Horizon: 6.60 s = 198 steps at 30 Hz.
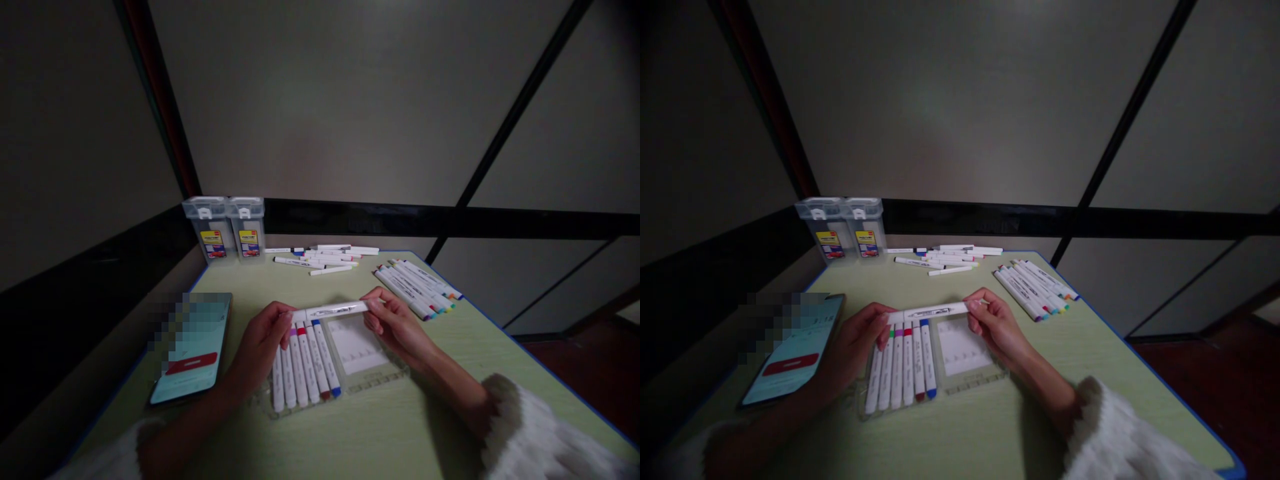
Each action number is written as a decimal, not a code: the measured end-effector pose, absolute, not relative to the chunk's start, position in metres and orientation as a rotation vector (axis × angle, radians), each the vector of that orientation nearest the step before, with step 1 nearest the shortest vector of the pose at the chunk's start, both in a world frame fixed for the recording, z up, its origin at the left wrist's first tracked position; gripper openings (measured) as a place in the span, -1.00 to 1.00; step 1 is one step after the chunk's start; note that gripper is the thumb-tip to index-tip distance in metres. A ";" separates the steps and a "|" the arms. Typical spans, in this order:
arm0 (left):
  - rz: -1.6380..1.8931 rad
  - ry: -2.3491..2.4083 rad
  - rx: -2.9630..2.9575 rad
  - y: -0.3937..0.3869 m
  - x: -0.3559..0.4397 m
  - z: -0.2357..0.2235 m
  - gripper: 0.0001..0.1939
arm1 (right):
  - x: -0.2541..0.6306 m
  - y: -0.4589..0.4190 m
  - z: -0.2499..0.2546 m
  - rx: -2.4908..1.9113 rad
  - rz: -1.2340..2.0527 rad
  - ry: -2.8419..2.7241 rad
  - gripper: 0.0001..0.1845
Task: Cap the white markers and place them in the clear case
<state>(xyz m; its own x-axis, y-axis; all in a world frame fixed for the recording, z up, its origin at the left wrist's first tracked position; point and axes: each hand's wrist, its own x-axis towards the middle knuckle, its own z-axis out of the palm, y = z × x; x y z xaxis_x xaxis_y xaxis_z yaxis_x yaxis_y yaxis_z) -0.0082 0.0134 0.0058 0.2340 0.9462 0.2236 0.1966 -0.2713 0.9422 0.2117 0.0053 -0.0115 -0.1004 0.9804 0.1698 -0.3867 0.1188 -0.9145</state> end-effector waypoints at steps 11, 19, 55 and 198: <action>1.123 1.012 1.625 0.015 -0.010 0.000 -0.80 | 0.213 0.005 -0.015 -0.753 1.329 -1.113 -0.86; 1.119 1.004 1.599 0.013 -0.008 0.003 -0.74 | 0.212 0.006 -0.014 -0.791 1.330 -1.103 -0.77; 1.103 0.969 1.629 0.013 -0.009 0.003 -0.83 | 0.210 0.003 -0.009 -0.862 1.292 -1.091 -0.74; 1.035 1.066 1.531 0.009 -0.006 0.006 -0.66 | 0.207 0.002 -0.016 -1.000 1.109 -1.216 -0.78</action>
